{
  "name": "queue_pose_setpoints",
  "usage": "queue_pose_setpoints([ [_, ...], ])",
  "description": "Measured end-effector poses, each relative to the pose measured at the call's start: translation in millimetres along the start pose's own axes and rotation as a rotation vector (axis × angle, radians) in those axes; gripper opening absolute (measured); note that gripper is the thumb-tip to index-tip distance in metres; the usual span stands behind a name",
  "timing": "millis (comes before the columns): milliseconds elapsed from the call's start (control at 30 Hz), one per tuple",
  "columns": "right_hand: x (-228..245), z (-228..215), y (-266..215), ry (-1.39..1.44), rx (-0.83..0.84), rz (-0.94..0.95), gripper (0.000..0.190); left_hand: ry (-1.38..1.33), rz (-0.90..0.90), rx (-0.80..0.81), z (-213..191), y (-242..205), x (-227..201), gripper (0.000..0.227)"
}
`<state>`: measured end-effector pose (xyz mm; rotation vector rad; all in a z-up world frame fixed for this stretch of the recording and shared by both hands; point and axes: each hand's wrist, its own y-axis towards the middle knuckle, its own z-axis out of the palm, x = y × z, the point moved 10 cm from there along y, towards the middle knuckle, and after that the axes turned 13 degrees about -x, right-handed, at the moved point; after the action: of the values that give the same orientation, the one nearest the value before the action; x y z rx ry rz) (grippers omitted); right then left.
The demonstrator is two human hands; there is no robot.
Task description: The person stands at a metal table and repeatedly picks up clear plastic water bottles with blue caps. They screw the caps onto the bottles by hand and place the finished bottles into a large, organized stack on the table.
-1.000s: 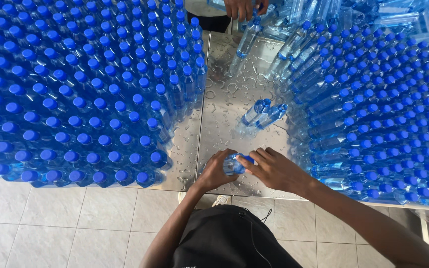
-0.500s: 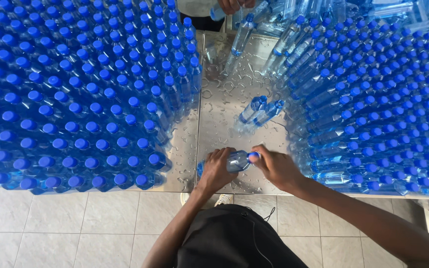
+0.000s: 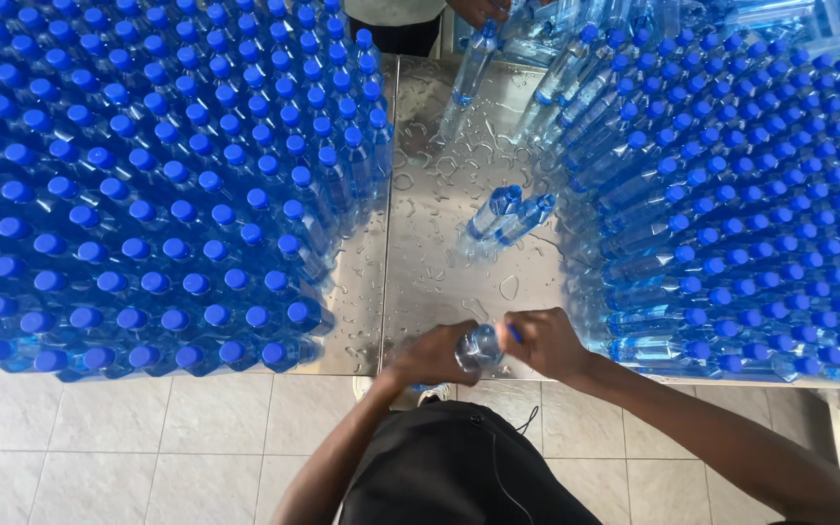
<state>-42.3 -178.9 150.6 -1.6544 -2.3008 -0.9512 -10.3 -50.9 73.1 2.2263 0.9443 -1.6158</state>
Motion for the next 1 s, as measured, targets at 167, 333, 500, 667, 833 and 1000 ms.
queue_pose_setpoints([
  [167, -49.0, 3.8, 5.3, -0.098, 0.143, 0.509, 0.075, 0.338, -0.062, -0.365, 30.6, 29.9, 52.3, 0.076],
  [333, 4.0, -31.1, 17.3, -0.417, 0.043, 0.076, 0.058, 0.113, 0.038, -0.063, -10.2, 20.9, -9.5, 0.087],
  [500, 45.6, -31.8, -7.3, -0.257, -0.147, -0.561, 0.044, -0.185, 0.082, 0.456, 31.3, 8.7, -26.0, 0.102],
  [667, -123.7, 38.0, -70.4, 0.151, 0.257, 0.925, 0.058, 0.495, 0.098, -0.190, 51.5, 56.4, 19.4, 0.058],
  [833, -140.4, 64.5, -171.5, 0.790, 0.456, 1.791, 0.054, 0.955, 0.534, -0.661, 60.8, 44.9, -35.6, 0.051],
  [1000, -164.4, 2.6, -139.9, 0.312, 0.188, 1.395, 0.074, 0.737, 0.556, -0.688, 103.2, 85.4, -1.7, 0.061],
])
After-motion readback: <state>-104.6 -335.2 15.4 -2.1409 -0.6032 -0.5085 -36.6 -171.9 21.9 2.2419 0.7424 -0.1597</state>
